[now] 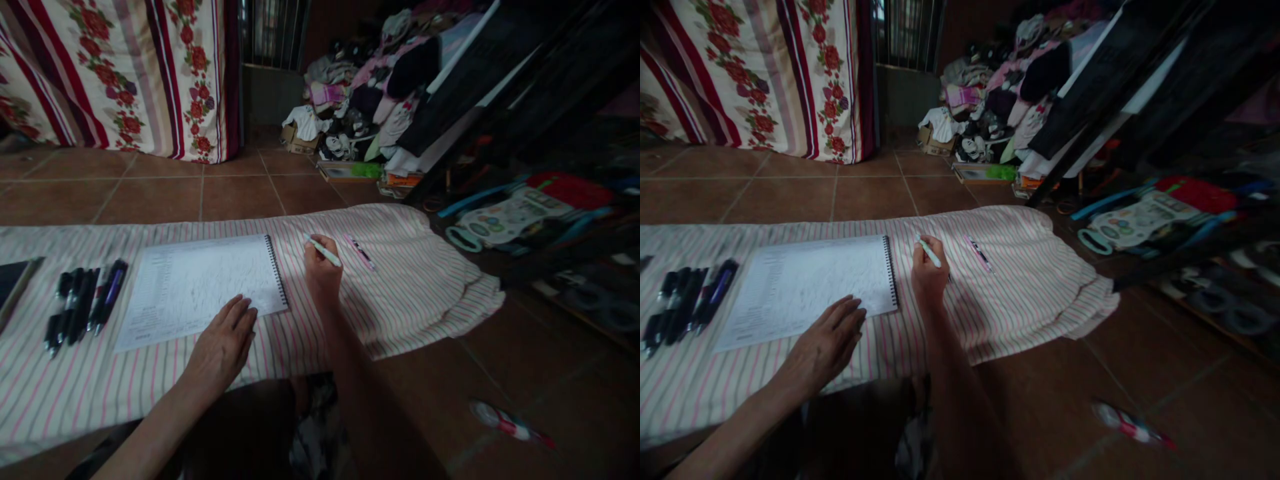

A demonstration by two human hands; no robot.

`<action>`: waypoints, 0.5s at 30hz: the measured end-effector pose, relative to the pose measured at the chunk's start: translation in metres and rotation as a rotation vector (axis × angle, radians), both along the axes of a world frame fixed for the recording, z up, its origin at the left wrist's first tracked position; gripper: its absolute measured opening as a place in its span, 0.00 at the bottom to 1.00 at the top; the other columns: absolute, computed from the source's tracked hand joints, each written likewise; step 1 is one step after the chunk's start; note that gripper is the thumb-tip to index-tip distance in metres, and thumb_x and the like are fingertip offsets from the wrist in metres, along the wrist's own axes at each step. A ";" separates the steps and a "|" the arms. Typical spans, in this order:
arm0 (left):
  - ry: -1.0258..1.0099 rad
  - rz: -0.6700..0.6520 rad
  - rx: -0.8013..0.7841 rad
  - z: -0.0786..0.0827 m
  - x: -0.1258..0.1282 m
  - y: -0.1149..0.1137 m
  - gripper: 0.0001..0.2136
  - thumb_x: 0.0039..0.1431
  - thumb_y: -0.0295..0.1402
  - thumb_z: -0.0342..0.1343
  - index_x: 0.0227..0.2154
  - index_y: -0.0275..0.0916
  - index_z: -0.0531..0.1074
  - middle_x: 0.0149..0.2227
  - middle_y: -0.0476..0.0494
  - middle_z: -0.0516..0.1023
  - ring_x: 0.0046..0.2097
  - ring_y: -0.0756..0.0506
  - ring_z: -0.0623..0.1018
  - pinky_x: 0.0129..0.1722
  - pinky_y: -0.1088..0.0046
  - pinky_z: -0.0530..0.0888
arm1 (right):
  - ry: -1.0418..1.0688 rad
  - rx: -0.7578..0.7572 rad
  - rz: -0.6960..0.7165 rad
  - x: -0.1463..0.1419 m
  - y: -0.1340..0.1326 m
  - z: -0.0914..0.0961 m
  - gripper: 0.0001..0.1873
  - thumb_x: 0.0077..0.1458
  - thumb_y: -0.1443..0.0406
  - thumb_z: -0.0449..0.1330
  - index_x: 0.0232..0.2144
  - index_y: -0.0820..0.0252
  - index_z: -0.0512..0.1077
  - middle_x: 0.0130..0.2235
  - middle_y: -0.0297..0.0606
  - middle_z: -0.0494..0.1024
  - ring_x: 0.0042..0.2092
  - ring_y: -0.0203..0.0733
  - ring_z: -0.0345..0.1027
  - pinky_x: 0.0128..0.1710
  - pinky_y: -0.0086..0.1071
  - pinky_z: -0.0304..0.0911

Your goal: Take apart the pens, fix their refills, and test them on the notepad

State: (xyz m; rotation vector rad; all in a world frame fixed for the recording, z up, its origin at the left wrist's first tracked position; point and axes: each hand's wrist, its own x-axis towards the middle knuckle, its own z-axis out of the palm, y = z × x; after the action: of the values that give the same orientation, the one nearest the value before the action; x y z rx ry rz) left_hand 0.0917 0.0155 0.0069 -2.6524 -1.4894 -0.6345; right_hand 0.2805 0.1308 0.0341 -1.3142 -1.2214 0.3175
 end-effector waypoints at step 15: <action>-0.032 0.007 0.096 -0.011 0.002 -0.005 0.13 0.59 0.26 0.48 0.47 0.32 0.66 0.52 0.33 0.69 0.58 0.37 0.65 0.53 0.56 0.70 | -0.300 0.011 -0.338 0.091 -0.007 -0.001 0.16 0.54 0.60 0.50 0.36 0.63 0.73 0.37 0.45 0.75 0.40 0.43 0.66 0.41 0.37 0.62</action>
State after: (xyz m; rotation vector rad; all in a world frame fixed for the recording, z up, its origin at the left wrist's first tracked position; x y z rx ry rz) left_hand 0.0935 0.0109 -0.0039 -2.5763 -1.4376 -0.7320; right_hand 0.3711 0.1236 0.0335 -1.5693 -1.2156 -0.1329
